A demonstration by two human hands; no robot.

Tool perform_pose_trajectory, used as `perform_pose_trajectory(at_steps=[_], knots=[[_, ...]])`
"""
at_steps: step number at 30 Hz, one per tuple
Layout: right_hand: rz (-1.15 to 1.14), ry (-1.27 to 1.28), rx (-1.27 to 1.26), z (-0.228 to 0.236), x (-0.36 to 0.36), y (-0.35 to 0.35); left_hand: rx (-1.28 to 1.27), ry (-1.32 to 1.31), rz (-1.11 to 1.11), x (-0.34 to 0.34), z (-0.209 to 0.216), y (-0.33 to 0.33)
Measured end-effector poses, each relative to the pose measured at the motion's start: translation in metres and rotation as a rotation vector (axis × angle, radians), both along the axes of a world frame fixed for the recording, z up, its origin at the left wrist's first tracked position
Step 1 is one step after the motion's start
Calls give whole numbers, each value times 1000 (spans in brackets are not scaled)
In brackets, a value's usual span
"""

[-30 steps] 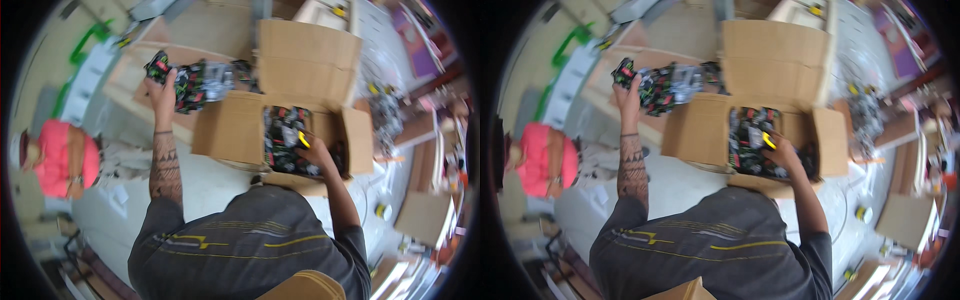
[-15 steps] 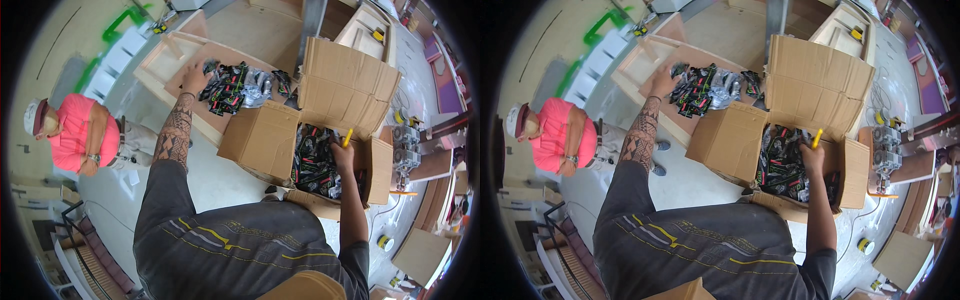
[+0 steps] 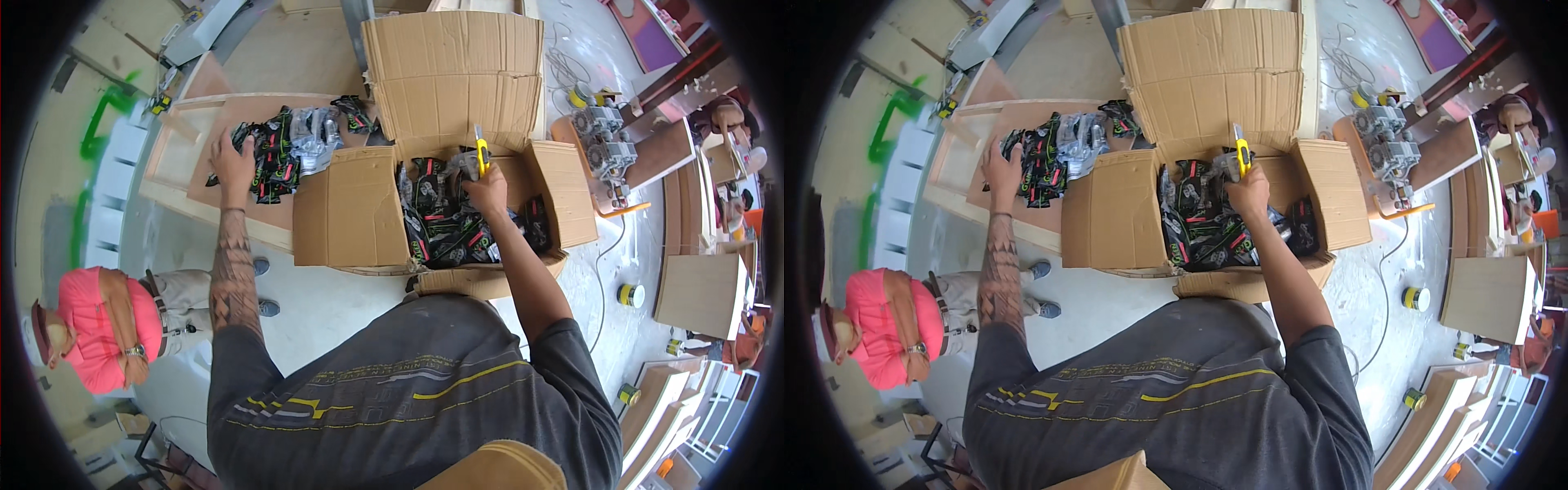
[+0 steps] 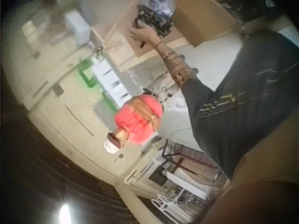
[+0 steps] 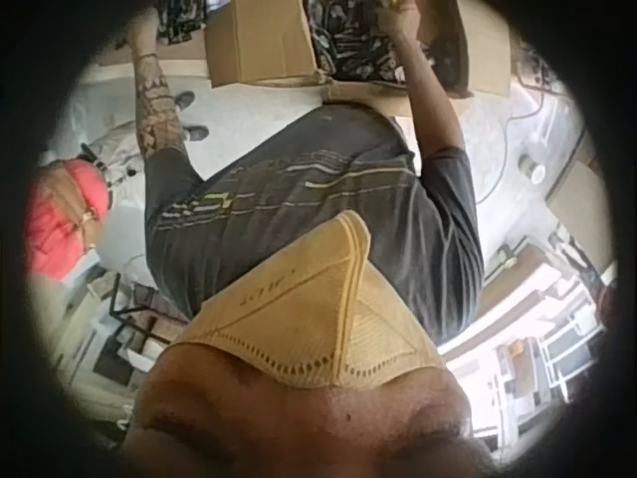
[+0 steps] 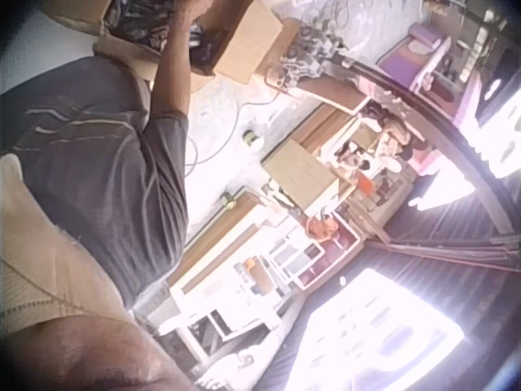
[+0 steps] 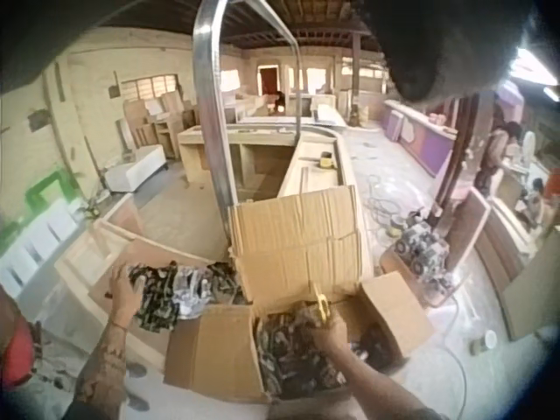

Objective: The person uses a utility knife to cut the tape and open a cardboard box, then removes multiple small packaged items from the box and places them on a nearby wooden surface before opening one of the individual packages.

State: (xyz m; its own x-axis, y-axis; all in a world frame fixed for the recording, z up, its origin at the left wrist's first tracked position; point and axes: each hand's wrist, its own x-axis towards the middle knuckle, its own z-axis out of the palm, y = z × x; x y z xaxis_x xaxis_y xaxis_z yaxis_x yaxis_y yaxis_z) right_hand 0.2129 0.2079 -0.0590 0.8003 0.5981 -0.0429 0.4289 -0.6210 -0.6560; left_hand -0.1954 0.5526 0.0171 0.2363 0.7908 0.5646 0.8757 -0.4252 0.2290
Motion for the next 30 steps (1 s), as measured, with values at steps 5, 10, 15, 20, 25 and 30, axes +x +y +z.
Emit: perform_pose_trajectory(at_steps=[5,10,15,20,25,30], knots=[[131,653,510,71,-16,-9,-576,-516,-746,125,52,-176],[266,1103,770,138,-69,25,-832,-657,-958,201,51,-248],[103,871,650,142,-92,33,-1069,-1206,-774,175,34,-216],[320,165,17,51,-38,25,-180,-797,-329,101,75,-130],[370,-68,-158,-19,-63,38,-35,-404,-58,21,91,-21],[183,-184,-300,-40,-63,47,-406,195,85,-15,20,59]])
